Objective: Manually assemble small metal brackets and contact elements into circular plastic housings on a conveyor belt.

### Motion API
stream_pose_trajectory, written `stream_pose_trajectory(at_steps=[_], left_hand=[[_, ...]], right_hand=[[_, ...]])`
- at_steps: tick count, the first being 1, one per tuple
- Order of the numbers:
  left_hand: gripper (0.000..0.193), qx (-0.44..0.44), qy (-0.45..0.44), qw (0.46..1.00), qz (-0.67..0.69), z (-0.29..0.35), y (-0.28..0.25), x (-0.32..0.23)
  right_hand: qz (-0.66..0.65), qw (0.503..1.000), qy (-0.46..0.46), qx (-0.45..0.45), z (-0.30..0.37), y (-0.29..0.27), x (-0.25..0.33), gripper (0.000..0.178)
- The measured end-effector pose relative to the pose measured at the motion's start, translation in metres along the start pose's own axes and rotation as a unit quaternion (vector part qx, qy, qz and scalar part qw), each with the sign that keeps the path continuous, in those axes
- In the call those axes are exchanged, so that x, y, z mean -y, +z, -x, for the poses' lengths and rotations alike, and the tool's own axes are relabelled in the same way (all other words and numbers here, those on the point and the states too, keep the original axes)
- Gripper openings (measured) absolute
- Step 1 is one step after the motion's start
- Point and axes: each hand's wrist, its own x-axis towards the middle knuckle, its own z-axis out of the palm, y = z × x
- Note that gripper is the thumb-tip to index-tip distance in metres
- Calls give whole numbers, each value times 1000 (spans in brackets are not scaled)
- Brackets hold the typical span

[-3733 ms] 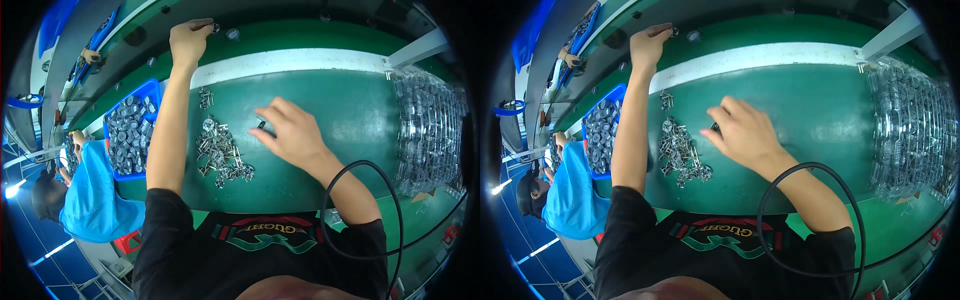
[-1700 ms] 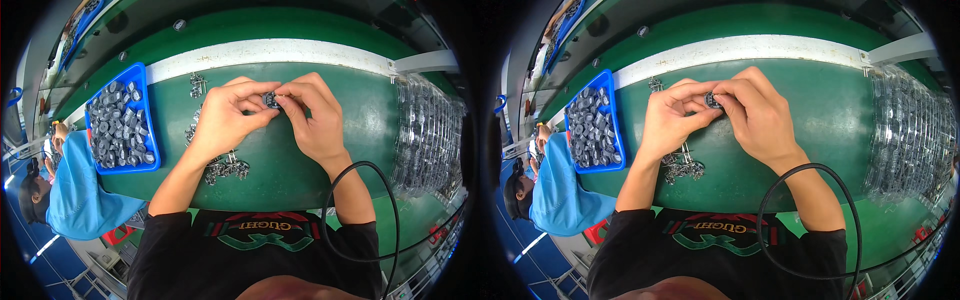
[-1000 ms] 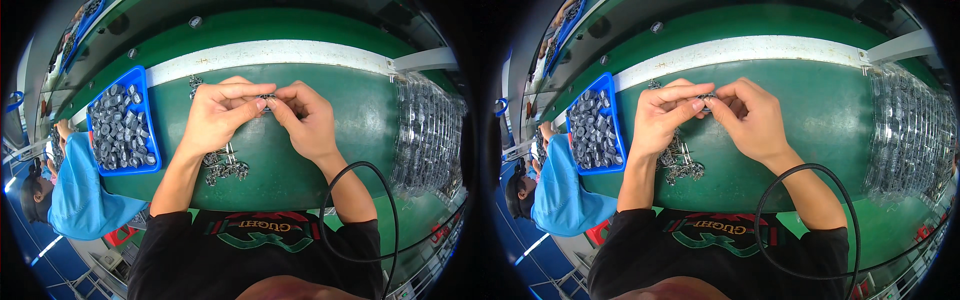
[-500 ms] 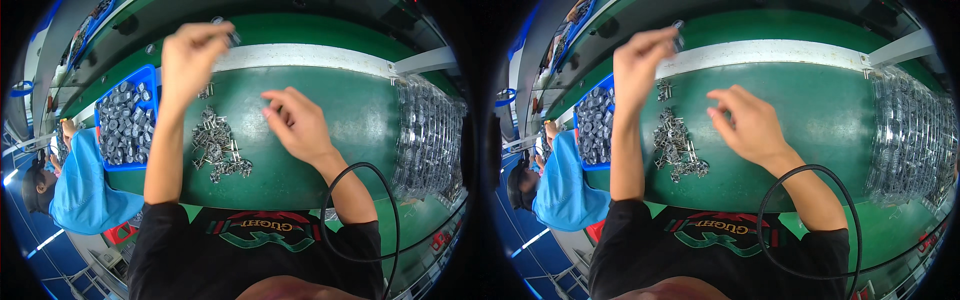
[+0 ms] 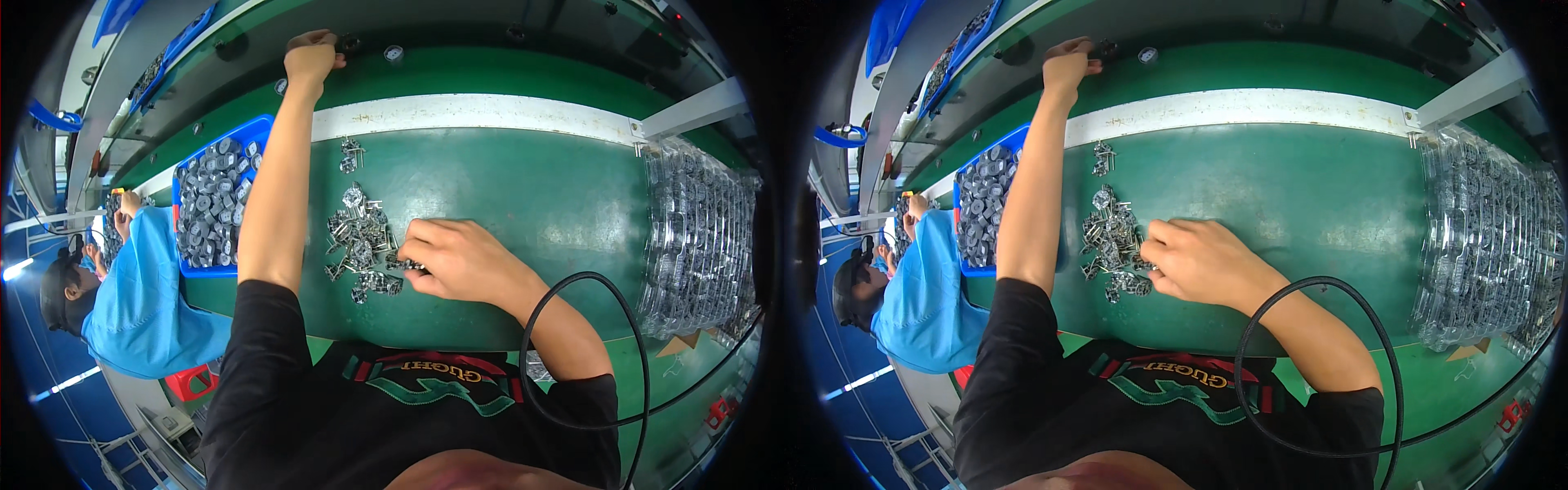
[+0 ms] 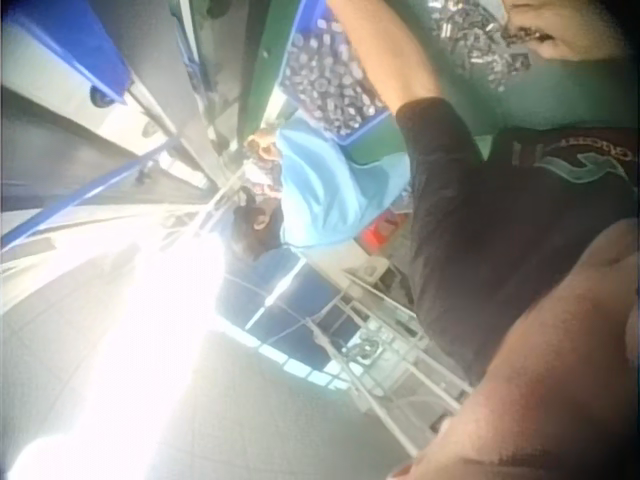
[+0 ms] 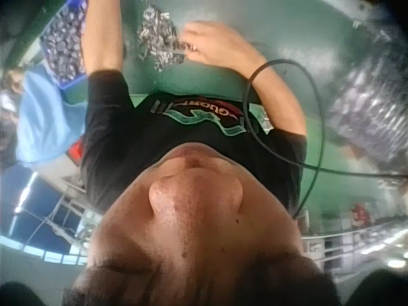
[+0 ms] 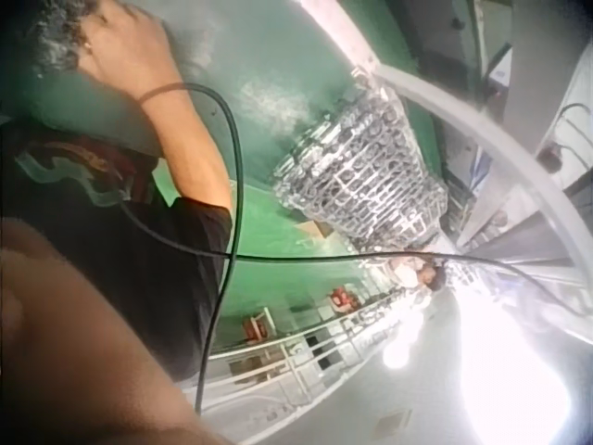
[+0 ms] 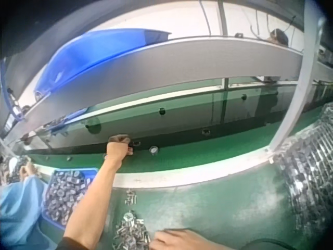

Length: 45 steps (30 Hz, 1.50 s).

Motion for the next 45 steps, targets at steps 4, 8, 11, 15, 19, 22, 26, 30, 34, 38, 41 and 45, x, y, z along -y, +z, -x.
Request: stream_pose_trajectory(at_steps=[4, 8, 11, 15, 19, 22, 26, 30, 34, 38, 41, 45], left_hand=[[28, -22, 247, 950, -187, 33, 13, -23], [33, 123, 378, 887, -235, 44, 41, -24], [38, 224, 318, 877, -282, 41, 39, -22], [35, 170, 293, 903, -264, 67, 26, -33], [33, 228, 140, 959, -93, 127, 7, -65], [33, 275, 31, 959, 67, 162, -15, -71], [37, 294, -83, 925, 227, 193, -36, -61], [46, 313, -105, 891, 311, 207, -44, -48], [48, 292, -90, 894, 328, 214, -43, -45], [43, 294, -92, 900, 307, 218, -46, -48], [42, 295, -107, 902, 298, 220, -46, -49], [41, 297, -118, 900, 296, 223, -45, -50]], right_hand=[[50, 999, 12, -15, 1, -12, -5, 26], [85, 996, 28, -4, 3, -22, -7, 27], [112, 994, 18, -10, 3, -26, -8, 11], [122, 992, 20, -11, 2, -28, -6, 5], [115, 992, 59, 1, 5, -30, -7, 6], [104, 992, 66, -4, 6, -36, -6, 8], [31, 996, 65, -53, 2, -44, -10, 10], [-99, 981, 116, -117, -3, -50, -11, 12], [-388, 872, 249, -165, -1, -47, -16, 11], [-436, 832, 259, -226, -7, -53, -13, 22], [-477, 807, 241, -250, -8, -51, -16, 23], [-493, 796, 262, -233, -7, -49, -13, 19]])
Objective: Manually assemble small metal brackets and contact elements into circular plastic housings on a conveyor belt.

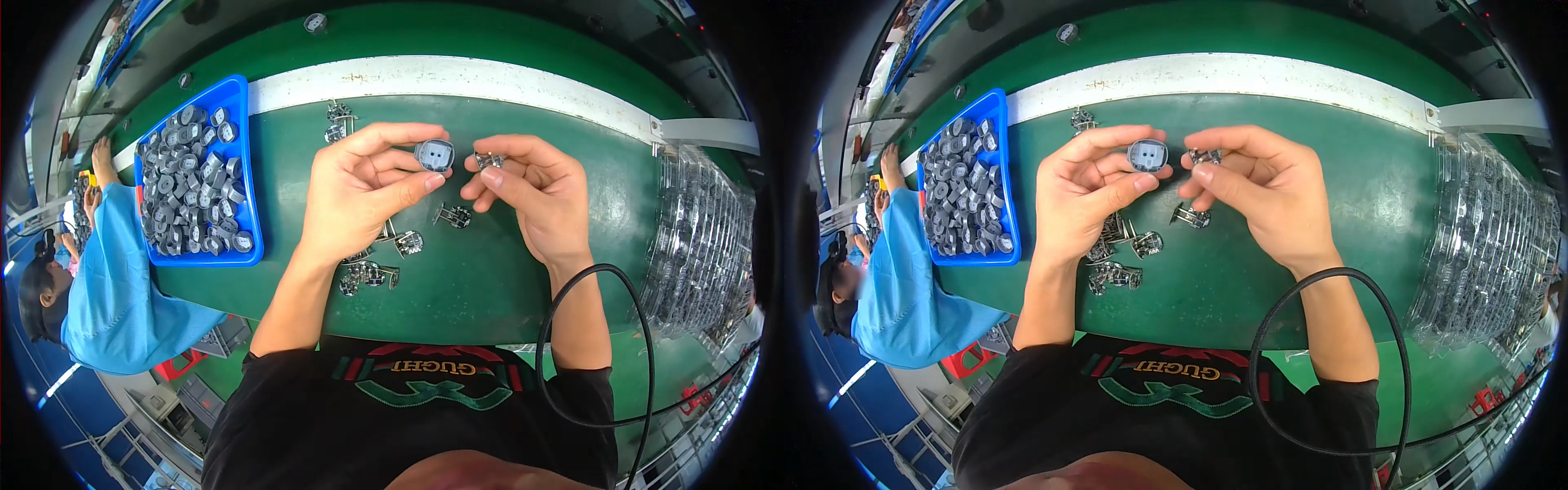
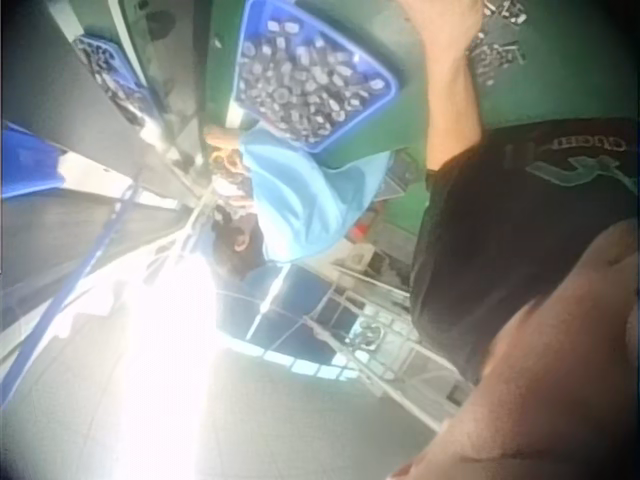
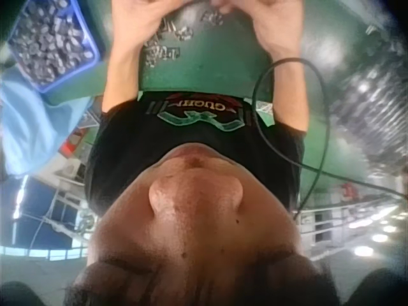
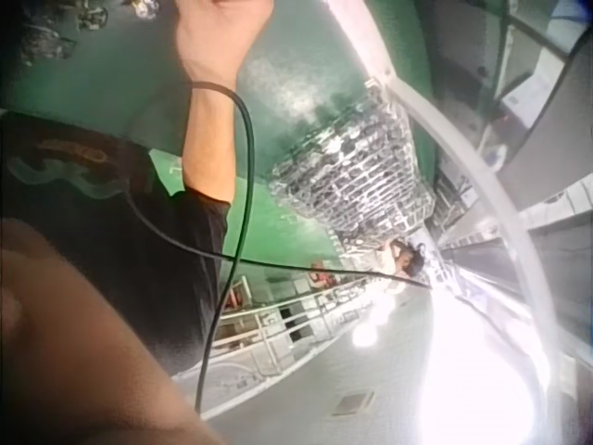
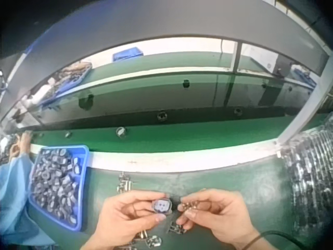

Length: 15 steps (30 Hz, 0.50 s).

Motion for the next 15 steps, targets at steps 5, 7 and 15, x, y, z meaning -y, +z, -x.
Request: stream_pose_trajectory(at_steps=[5, 7, 15], left_hand=[[41, 22, 1, 1000, 6, 1, 0, 4], [42, 36, 9, 999, 15, 1, 1, 6], [41, 52, 30, 998, 36, 0, 2, 10]], right_hand=[[56, 997, -49, 2, 1, 2, -5, 19], [90, 996, -20, -4, 2, 2, -4, 20], [298, 929, -215, -36, -2, 4, -10, 18]])
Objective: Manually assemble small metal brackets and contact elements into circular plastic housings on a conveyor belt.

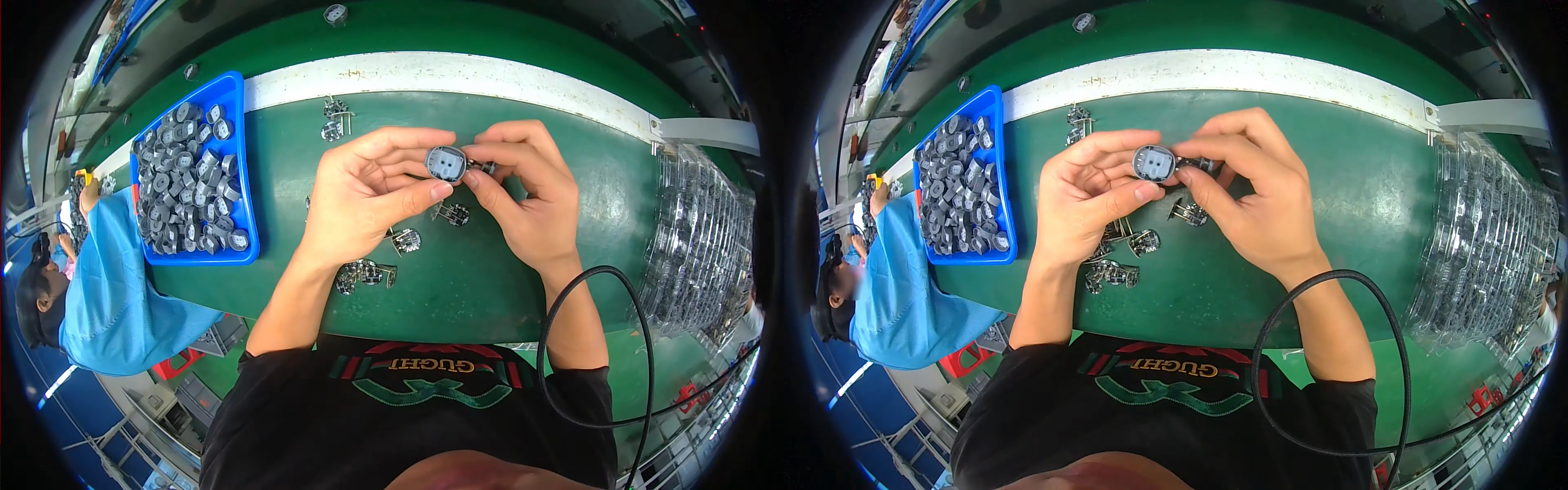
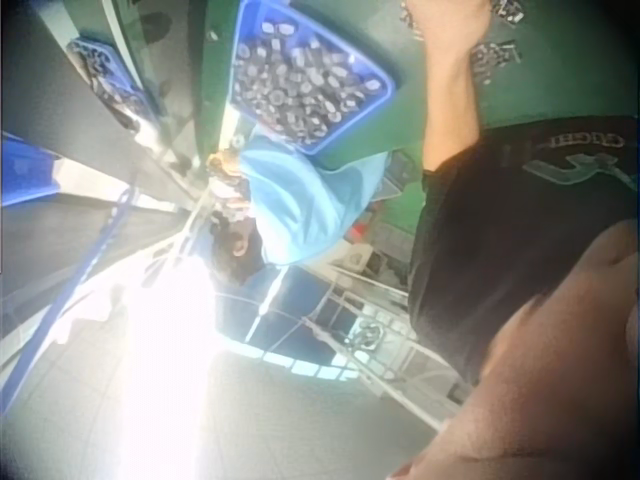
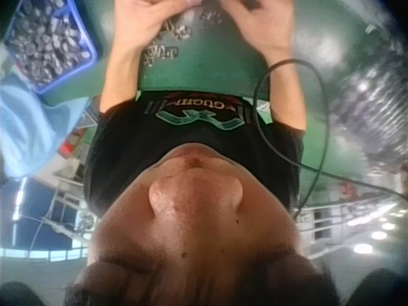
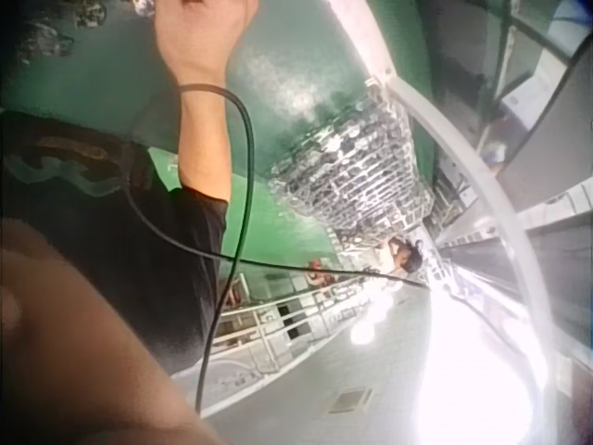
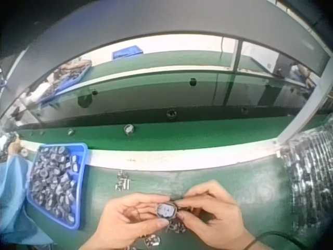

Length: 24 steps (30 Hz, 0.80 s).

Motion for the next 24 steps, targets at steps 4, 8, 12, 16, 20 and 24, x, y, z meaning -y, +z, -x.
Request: stream_pose_trajectory(at_steps=[4, 8, 12, 16, 20, 24], left_hand=[[43, -13, -6, 1000, 7, 0, 1, -3], [41, -29, -11, 999, -16, 2, 2, -3], [40, -22, -21, 998, -59, 4, 10, -6], [41, -24, -7, 995, -101, 5, 12, -5], [40, -28, -12, 994, -108, 6, 12, -4], [39, -29, -8, 991, -129, 5, 14, -6]], right_hand=[[42, 996, -70, -26, 0, -4, -4, 20], [21, 996, -71, -44, 1, -5, -3, 18], [64, 989, -114, -63, 1, 0, 7, 17], [102, 980, -155, -71, 1, 4, 8, 19], [128, 975, -169, -67, 1, 5, 8, 19], [146, 971, -180, -68, 1, 8, 9, 19]])
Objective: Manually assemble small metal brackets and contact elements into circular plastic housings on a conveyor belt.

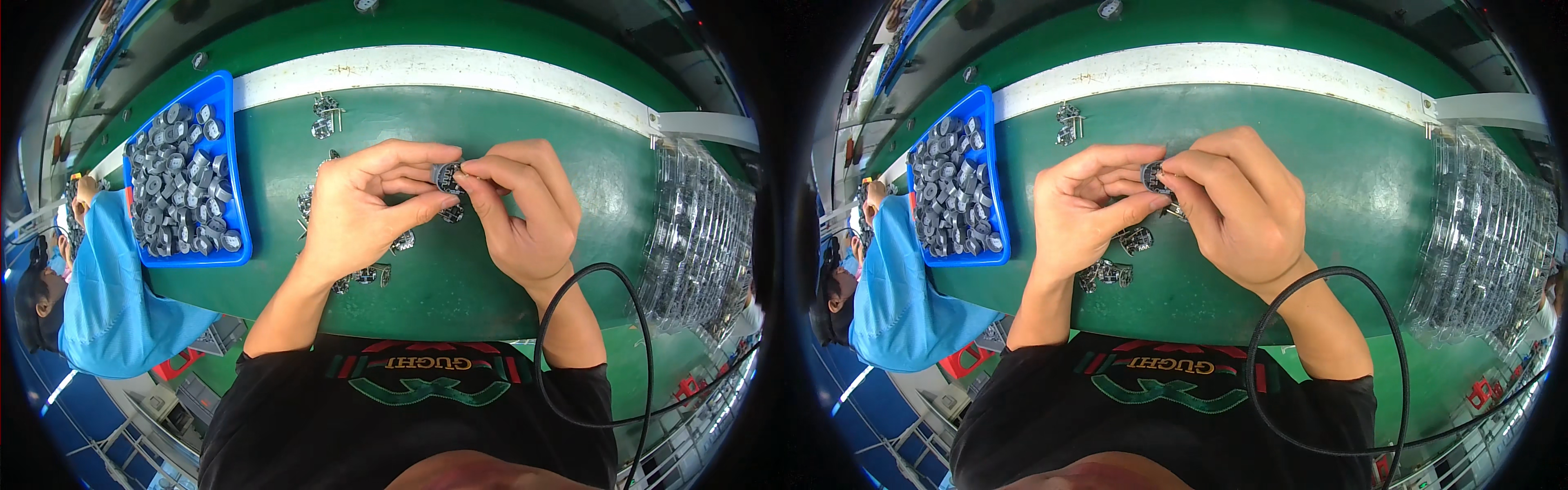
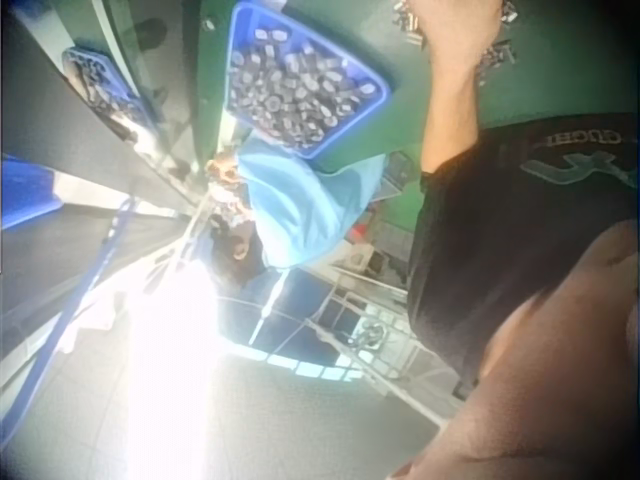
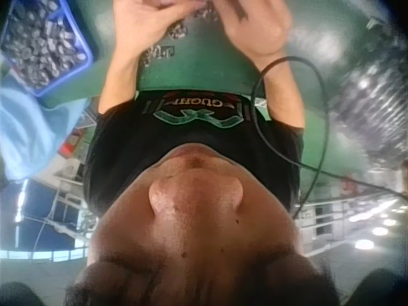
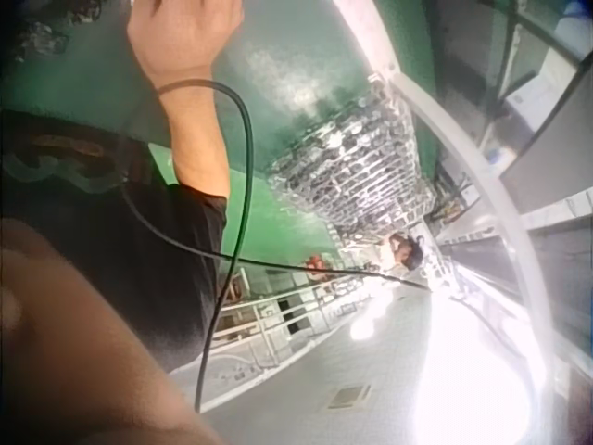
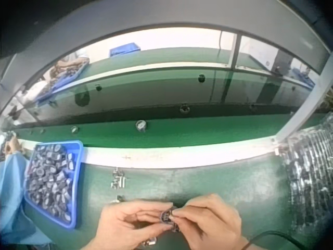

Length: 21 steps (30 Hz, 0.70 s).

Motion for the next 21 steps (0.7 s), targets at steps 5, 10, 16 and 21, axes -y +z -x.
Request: stream_pose_trajectory(at_steps=[5, 10, 16, 21], left_hand=[[39, 6, 6, 1000, -8, 3, 0, 0], [41, 17, -19, 1000, 13, 2, -4, -3], [40, -6, -3, 997, -74, 3, -1, -2], [41, 17, -43, 998, -52, 1, -1, -3]], right_hand=[[22, 999, -19, -13, 3, 3, 1, 19], [2, 1000, -11, -12, 3, 3, 0, 19], [65, 996, -69, -6, 1, 1, 0, 18], [32, 999, -16, 10, 1, -1, 2, 17]])
